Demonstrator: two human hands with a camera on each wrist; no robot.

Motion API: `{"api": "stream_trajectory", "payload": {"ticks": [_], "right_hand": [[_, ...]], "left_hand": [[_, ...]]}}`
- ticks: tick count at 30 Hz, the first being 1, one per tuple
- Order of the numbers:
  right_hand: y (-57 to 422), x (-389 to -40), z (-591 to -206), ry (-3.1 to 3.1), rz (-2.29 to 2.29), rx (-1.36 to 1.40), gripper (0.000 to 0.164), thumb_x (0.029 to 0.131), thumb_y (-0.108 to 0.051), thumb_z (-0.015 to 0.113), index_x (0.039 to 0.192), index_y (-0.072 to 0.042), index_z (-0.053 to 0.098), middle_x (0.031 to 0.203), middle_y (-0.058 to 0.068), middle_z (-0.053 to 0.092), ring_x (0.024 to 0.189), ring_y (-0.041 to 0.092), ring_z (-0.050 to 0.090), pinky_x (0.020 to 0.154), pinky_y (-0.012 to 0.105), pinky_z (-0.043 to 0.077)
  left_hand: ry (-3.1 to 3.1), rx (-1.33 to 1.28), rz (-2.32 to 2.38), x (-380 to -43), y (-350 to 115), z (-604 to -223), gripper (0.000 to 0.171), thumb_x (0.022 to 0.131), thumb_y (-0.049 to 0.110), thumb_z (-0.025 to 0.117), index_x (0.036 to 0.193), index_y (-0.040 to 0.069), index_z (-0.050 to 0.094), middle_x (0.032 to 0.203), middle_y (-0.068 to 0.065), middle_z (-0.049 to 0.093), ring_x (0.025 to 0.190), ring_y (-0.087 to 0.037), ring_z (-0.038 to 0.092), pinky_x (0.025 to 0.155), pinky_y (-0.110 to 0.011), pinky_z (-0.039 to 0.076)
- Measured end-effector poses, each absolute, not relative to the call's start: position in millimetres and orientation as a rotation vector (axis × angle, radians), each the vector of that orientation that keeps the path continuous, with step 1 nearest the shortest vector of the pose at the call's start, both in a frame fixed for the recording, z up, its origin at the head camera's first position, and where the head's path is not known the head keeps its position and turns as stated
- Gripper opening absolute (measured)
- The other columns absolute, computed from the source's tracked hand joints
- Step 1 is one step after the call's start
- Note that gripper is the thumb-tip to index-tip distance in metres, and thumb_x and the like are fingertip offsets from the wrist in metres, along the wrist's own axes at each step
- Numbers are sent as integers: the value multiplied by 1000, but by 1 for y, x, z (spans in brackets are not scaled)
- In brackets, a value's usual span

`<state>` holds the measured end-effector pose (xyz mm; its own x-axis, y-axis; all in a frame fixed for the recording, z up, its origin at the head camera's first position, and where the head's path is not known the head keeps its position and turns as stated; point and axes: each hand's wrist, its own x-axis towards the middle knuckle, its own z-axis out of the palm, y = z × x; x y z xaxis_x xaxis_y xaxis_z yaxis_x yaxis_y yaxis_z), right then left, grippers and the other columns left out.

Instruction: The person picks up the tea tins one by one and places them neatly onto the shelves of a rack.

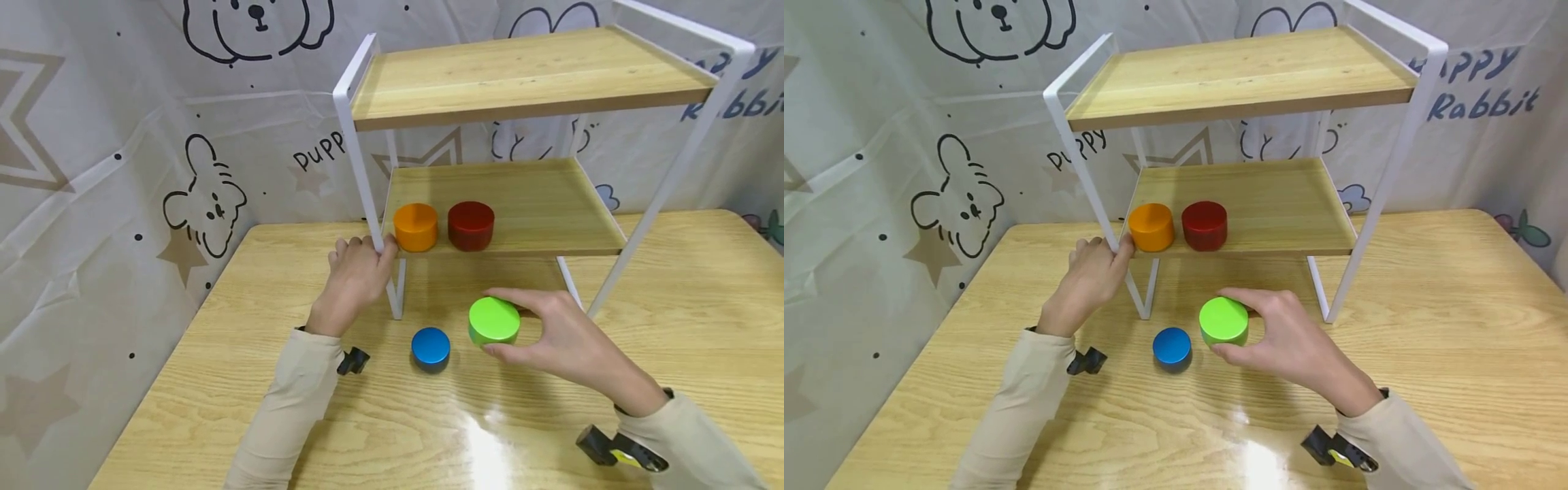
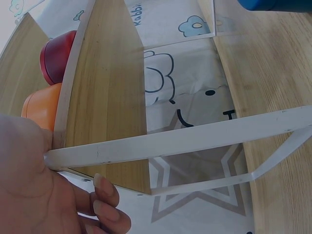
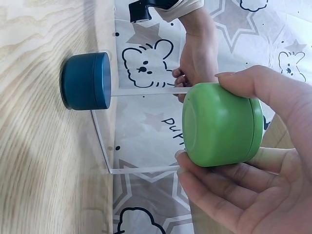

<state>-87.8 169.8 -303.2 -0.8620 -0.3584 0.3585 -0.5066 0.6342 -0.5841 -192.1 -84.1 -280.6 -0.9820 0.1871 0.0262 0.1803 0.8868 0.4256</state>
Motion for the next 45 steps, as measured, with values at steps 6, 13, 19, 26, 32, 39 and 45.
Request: {"api": "stream_trajectory", "payload": {"ticks": [6,13,19,26,32,39,45], "right_hand": [[172,-87,-302,-2638,1009,668,57,68,-22,86,119,-8,66,106,3,71,92,18,67,76,35,52],[176,-87,-301,-2632,990,633,56,68,-20,86,119,-8,66,106,2,72,92,17,67,76,38,52],[177,-87,-300,-2632,967,634,55,68,-20,86,119,-9,66,104,0,72,89,14,66,74,32,51],[179,-87,-299,-2610,956,655,56,66,-21,87,117,-8,67,99,-1,73,87,14,67,72,32,52],[178,-88,-297,-2596,966,677,55,66,-21,87,115,-9,68,97,-1,73,84,13,67,70,29,52],[179,-90,-288,-2585,960,662,55,66,-22,87,116,-9,68,99,4,73,84,14,67,70,28,52],[183,-93,-273,-2584,943,604,54,67,-24,87,116,-11,69,103,4,73,89,16,67,73,19,48]], "left_hand": [[3040,298,693,-192,-84,-281,61,100,47,12,82,6,53,84,-13,49,88,-33,35,76,-40,24],[3046,305,683,-193,-81,-280,61,100,47,13,82,5,53,83,-13,48,87,-33,35,75,-39,24],[3047,302,681,-193,-80,-280,61,100,47,13,82,5,53,83,-13,47,86,-33,34,75,-39,24],[3047,302,678,-194,-80,-280,60,100,47,12,83,5,52,84,-14,47,87,-33,34,76,-40,24],[3046,297,682,-194,-81,-279,61,100,47,12,83,4,52,84,-14,47,88,-33,34,76,-40,25],[3056,275,629,-192,-83,-281,62,100,47,11,84,4,53,87,-15,48,89,-35,35,77,-41,26],[3083,286,597,-192,-82,-280,61,100,46,11,83,4,52,85,-15,48,88,-35,36,76,-41,26]]}}
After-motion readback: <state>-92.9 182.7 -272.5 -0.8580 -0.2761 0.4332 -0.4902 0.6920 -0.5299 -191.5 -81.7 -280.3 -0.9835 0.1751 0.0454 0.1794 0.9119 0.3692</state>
